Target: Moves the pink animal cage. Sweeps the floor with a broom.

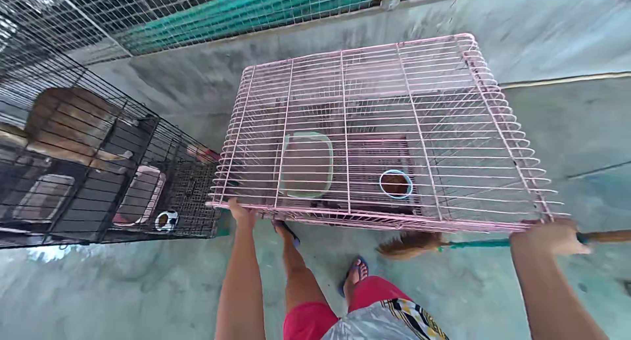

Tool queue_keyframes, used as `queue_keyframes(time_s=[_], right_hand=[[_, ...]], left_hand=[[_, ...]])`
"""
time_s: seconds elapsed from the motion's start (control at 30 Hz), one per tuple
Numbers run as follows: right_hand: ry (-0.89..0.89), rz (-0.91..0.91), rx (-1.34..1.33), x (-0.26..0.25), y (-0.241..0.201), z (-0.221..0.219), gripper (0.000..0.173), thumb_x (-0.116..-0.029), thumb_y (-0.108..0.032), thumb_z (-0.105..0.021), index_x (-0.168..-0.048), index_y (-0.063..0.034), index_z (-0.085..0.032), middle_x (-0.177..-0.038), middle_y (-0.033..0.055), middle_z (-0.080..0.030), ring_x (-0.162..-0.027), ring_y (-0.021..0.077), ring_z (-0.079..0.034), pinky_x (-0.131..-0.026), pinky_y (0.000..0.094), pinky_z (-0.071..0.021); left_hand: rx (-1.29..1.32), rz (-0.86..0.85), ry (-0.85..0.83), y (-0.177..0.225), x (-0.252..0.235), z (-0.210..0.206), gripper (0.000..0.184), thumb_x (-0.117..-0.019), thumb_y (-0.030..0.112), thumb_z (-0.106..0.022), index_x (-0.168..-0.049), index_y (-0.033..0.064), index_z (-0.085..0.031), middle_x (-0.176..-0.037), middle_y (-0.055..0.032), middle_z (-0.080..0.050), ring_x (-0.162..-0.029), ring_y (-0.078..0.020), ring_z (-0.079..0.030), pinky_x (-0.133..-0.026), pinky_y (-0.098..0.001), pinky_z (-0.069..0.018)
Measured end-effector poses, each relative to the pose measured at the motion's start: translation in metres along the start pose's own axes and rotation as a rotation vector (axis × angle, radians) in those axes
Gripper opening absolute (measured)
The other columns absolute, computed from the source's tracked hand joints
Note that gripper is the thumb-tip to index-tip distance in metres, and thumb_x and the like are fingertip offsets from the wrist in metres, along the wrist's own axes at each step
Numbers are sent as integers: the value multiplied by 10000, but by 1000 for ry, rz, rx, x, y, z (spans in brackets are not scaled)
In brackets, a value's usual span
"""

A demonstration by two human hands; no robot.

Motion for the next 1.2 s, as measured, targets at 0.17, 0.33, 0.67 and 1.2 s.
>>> queue_keyframes(time_s=[0.17, 0.33, 0.67, 1.2], right_hand=[[-82, -21, -322, -2, 10, 5, 382, -1139, -334, -328, -1330, -31, -462, -906, 49, -567, -690, 95, -574, -650, 275, -524], [-405, -143, -371, 1, 3, 61, 686, -1076, -550, 0, -1604, -115, -47, -1520, 230, -403, -1192, 307, -630, -943, 450, -553], [-747, -644, -269, 114, 68, 193, 353, -1052, -70, -271, -928, -40, -600, -899, 85, -771, -865, 153, -765, -834, 238, -626], [-1095, -987, 493, 497, 138, 228, 360, -1008, -41, -238, -1224, -66, -525, -847, -40, -645, -477, -50, -485, -420, 80, -404]], left_hand=[[40, 51, 5, -3, -18, 5, 585, -1106, 473, -182, -1462, 50, -372, -1147, -230, -556, -871, -301, -599, -741, -486, -538], [22, 107, -12, -8, -19, 10, 588, -1100, 476, -247, -1509, 61, -336, -1306, -260, -519, -1000, -348, -610, -807, -506, -543], [71, 146, -248, -3, -11, 37, 667, -1094, 539, -321, -1539, 43, -296, -1430, -239, -471, -1179, -308, -578, -966, -425, -514], [-1106, 792, -375, -179, -30, 609, 422, -1097, 242, -492, -1401, -49, -525, -1327, -300, -594, -1163, -397, -623, -991, -520, -492]])
Point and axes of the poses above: each hand's wrist, its own x-axis away from the middle knuckle, its own z-axis out of the back of the hand, y = z × x, the point moved 2 cm from there along -x, towards the middle knuckle
